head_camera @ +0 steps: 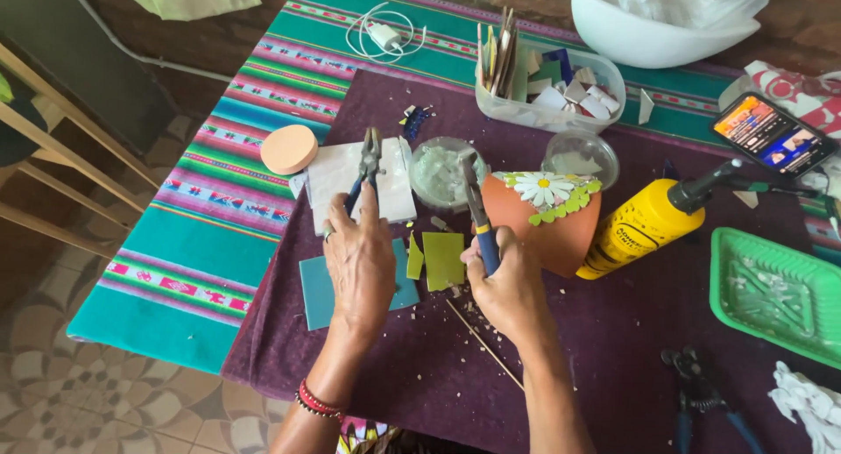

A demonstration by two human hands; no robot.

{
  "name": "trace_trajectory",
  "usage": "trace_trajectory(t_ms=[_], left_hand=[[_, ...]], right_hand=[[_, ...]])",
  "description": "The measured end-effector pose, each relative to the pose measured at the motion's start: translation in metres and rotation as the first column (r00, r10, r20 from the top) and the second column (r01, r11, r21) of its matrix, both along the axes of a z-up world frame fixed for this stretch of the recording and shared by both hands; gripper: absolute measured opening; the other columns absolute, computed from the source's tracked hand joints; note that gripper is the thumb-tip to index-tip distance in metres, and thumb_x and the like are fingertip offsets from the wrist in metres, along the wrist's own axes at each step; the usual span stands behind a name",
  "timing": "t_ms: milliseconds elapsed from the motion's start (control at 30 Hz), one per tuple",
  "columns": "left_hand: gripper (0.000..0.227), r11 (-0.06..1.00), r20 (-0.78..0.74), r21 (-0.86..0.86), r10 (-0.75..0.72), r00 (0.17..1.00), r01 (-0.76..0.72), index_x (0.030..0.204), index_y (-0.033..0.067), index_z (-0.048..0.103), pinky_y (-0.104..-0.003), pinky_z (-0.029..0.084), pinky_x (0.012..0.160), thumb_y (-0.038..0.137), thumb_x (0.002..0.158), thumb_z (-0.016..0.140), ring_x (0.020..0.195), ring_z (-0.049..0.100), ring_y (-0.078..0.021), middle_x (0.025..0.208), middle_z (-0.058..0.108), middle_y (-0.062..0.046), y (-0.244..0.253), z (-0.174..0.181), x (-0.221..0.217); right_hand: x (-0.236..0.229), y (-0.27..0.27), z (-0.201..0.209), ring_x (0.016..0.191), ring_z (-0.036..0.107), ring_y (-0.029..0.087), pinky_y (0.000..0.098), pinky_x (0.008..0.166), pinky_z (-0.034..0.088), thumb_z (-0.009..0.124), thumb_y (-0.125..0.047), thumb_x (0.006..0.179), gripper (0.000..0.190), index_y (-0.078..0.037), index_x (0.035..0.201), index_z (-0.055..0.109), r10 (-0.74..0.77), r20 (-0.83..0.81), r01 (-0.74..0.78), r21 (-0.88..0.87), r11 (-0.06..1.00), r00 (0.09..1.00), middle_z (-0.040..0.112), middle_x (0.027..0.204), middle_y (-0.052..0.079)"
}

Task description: Decorating a small pot with mosaic pieces by cutting them with nippers and placing them on the pot's surface.

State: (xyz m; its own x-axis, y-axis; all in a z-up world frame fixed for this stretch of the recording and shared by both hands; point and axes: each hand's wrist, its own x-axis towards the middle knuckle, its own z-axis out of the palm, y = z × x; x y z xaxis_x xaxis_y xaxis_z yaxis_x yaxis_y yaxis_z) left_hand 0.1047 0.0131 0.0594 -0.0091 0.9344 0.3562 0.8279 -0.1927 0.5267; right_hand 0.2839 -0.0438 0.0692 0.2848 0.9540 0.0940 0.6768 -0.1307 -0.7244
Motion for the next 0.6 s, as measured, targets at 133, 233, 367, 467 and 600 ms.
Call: trace_trajectory(t_ms=[133, 233, 367, 467, 600], left_hand=[[0.061, 0.998, -0.243, -0.019, 0.046, 0.969, -0.052, 0.141, 0.0090, 0.061, -0.043, 0.050, 0.070, -0.011, 0.084, 0.058, 0.105, 0.062, -0.0438, 0.129, 0.047, -0.022, 0.006, -0.028, 0.002], [0.058, 0.999, -0.306, 0.013, 0.053, 0.951, -0.051, 0.136, 0.0105, 0.063, -0.045, 0.043, 0.070, -0.008, 0.082, 0.060, 0.104, 0.059, -0.0460, 0.124, 0.048, -0.020, 0.011, -0.051, 0.000], [0.043, 0.999, -0.333, 0.031, 0.045, 0.942, -0.037, 0.128, 0.0110, 0.064, -0.050, 0.042, 0.083, 0.003, 0.086, 0.070, 0.116, 0.052, -0.0432, 0.125, 0.047, -0.016, 0.019, -0.064, -0.001], [0.032, 0.994, -0.384, 0.102, 0.012, 0.923, 0.029, 0.117, 0.0159, 0.070, -0.050, 0.041, 0.092, 0.003, 0.087, 0.071, 0.121, 0.049, -0.0367, 0.123, 0.050, -0.012, 0.003, -0.043, 0.010], [0.021, 0.883, -0.276, 0.222, -0.351, 0.895, 0.414, 0.089, 0.0276, 0.080, -0.043, 0.041, 0.079, 0.012, 0.074, 0.079, 0.095, 0.060, -0.0226, 0.097, 0.059, 0.001, -0.014, -0.059, 0.039]], right_hand=[[0.005, -0.003, -0.002, 0.091, 0.074, 0.043, 0.0546, 0.078, 0.060, 0.066, -0.019, 0.083, 0.024, -0.003, 0.102, 0.064, -0.031, 0.058, 0.034, -0.037, 0.999, 0.998, 0.074, 0.088, 0.021], [0.008, -0.008, 0.006, 0.089, 0.076, 0.039, 0.0509, 0.077, 0.061, 0.063, -0.018, 0.084, 0.022, -0.004, 0.100, 0.068, -0.028, 0.013, 0.028, -0.039, 0.999, 1.000, 0.076, 0.086, 0.016], [0.017, -0.007, 0.004, 0.081, 0.076, 0.034, 0.0459, 0.071, 0.062, 0.063, -0.010, 0.084, 0.016, -0.004, 0.098, 0.068, 0.004, -0.065, -0.003, 0.015, 1.000, 0.998, 0.076, 0.081, 0.013], [0.021, -0.007, 0.008, 0.079, 0.075, 0.033, 0.0446, 0.069, 0.062, 0.064, -0.010, 0.083, 0.015, -0.004, 0.096, 0.068, 0.001, -0.076, 0.002, 0.039, 0.999, 0.997, 0.076, 0.079, 0.012], [0.029, -0.006, 0.007, 0.080, 0.076, 0.030, 0.0428, 0.068, 0.061, 0.064, -0.012, 0.084, 0.014, -0.005, 0.097, 0.066, 0.010, -0.056, -0.008, 0.032, 0.999, 0.998, 0.076, 0.079, 0.010]])
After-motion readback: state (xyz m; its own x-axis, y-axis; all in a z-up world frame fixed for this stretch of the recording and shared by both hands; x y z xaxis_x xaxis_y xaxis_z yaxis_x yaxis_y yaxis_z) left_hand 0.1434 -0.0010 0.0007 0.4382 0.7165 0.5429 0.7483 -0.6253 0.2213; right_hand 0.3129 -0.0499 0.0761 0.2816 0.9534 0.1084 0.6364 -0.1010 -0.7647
